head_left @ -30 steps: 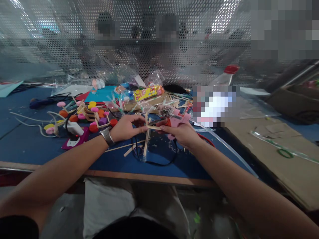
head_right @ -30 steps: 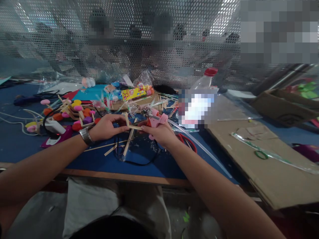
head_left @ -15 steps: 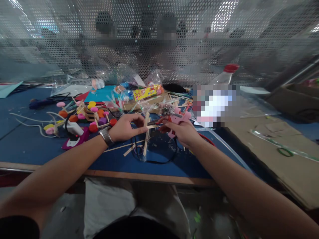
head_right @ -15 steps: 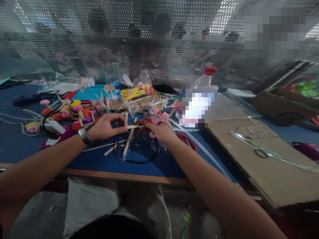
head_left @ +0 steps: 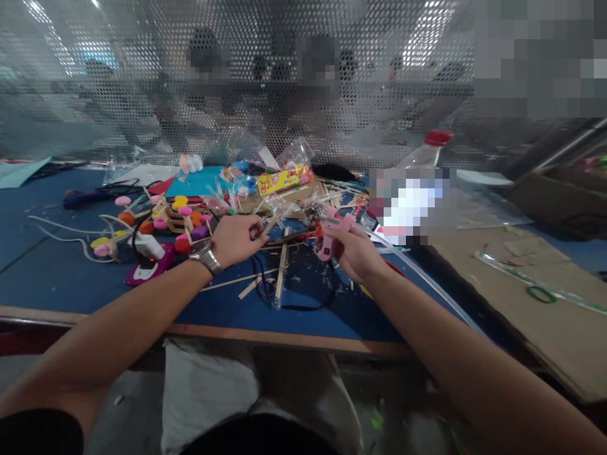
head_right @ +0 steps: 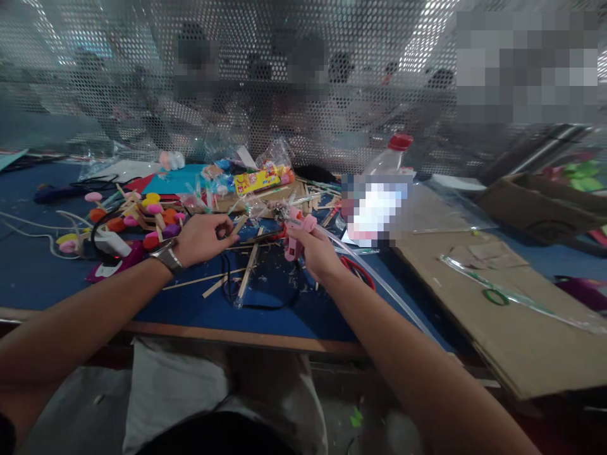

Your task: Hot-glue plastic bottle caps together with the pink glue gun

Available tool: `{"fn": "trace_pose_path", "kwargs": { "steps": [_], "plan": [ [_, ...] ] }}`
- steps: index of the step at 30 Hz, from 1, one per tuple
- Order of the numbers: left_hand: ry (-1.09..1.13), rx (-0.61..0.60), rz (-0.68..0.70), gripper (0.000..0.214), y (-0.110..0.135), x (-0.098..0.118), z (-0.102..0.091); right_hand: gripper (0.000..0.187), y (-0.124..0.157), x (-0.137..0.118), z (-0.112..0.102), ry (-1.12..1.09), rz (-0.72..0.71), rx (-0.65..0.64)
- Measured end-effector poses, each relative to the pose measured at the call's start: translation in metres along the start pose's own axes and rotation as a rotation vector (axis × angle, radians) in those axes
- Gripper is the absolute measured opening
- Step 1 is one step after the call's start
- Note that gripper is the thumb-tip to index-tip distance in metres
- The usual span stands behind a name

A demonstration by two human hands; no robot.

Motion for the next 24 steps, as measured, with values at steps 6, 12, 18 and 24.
{"fn": "trace_pose_path", "kwargs": {
  "steps": [6,12,18,24],
  "plan": [
    [-0.175,-0.009,-0.045,0.012,0.000,-0.008,-0.002,0.029,0.011,0.001,0.005,0.003,0.143,-0.081],
    [-0.249,0.007,-0.028,0.016,-0.002,-0.008,-0.003,0.018,0.038,0.010,-0.001,-0.063,0.271,-0.070],
    [-0.232,-0.025,-0.016,0.018,-0.001,-0.005,0.002,0.017,0.065,0.011,-0.020,-0.084,0.303,-0.010],
    [-0.221,-0.028,-0.001,0.019,-0.002,-0.007,0.007,0.015,0.094,0.022,-0.028,-0.068,0.371,-0.047]
  ]
}}
Point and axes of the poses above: each hand's wrist, its own y-axis away from the middle knuckle, its own z-axis out of the palm, x = y × z, the point moved 10 cm from there along -y, towards the middle knuckle, and after that the axes turned 4 degrees about -y, right-handed, at the moved point
